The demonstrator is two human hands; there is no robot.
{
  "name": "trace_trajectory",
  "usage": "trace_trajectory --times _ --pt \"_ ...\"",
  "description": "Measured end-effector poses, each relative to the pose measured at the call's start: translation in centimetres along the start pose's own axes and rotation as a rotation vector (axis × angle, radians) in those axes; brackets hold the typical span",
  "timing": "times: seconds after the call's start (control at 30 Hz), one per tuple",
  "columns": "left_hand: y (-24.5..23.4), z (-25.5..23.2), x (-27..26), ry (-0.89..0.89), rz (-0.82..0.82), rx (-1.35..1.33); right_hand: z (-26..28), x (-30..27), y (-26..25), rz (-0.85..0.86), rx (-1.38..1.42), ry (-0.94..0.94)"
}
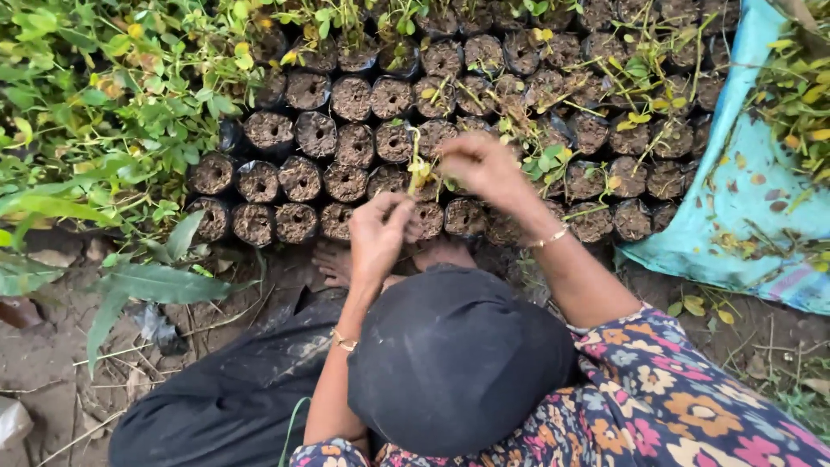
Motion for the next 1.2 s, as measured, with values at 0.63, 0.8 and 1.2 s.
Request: trace_trajectory --times 0.63,0.8,1.2 --pt "-2.4 2.3 0.9 -0.05 -0.097 -0.418 -3.0 3.0 -12.5 -0.324 -0.399 -0.554" --pt "-2.5 2.0 1.4 0.009 -0.116 -0.436 4.5 1.2 -4.1 0.074 -0.38 -0.45" --pt "0.2 2.9 1.1 -0.058 0.067 -0.078 4.6 -0.1 5.5 0.521 -0.61 -0.554"
Point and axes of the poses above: each hand's wrist, its own x-axis towards the middle knuckle, its own y-axis out of the palm, z = x × y, the point moved 10 cm from there along x, towards the middle knuckle, and after that the axes turned 14 degrees about x, right-handed, at the moved point
